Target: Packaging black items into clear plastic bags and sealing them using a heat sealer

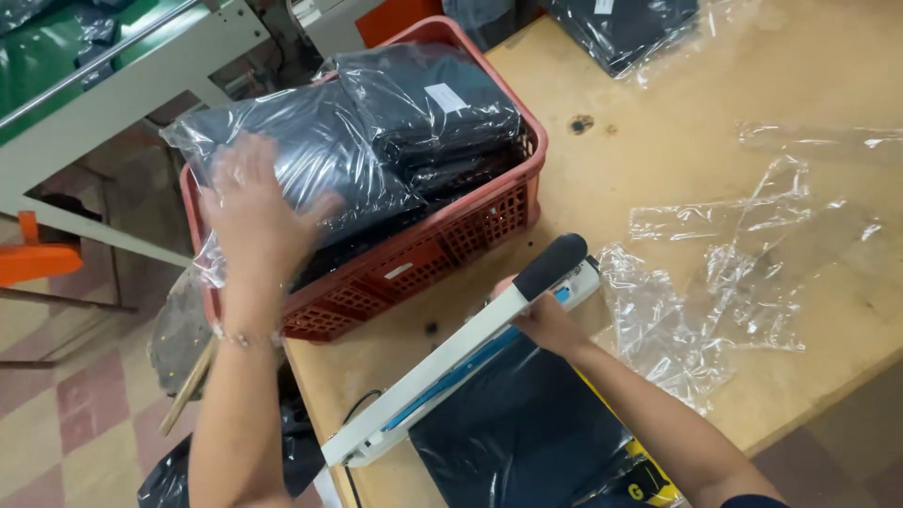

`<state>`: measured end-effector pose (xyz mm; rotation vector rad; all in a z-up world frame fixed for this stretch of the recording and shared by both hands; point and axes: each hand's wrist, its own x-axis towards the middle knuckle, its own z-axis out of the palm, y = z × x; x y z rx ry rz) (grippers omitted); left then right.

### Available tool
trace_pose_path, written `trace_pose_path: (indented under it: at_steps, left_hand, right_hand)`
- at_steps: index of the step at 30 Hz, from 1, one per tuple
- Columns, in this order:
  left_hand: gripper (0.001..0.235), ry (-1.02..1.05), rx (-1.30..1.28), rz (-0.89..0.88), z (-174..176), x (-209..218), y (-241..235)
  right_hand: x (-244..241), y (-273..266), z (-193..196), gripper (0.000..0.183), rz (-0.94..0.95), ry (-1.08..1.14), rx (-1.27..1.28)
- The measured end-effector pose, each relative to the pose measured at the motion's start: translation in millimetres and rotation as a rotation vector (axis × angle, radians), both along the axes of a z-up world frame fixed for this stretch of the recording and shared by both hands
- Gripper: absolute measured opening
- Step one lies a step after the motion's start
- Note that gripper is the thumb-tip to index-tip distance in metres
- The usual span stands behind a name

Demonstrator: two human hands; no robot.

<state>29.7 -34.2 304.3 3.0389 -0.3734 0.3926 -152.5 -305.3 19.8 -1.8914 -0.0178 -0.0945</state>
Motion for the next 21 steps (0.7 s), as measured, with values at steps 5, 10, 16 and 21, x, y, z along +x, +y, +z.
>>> trace_pose_path:
  at_steps: [5,10,16,21]
  left_hand:
    - [0.069,-0.303,-0.012,-0.584,-17,-109,-2]
    - [0.048,0.008,-0.373,-0.924,-17,-203,-1]
    - [0.043,0.322,-0.357,-1.245,-70,-269,-25]
    - [0.037,0.609,-0.350,-1.330,-93,-291,-94]
  right_hand:
    - [-51,17,3,0.009,-0.020,-0.080,-0.046]
    - [-155,6,45,0.024,0.458,-0.165,-0.008]
    - [-197,-147,53,0.009,-0.026,0.114,0.073]
    - [-158,-258,49,0.008,-0.536,0.293,0.235]
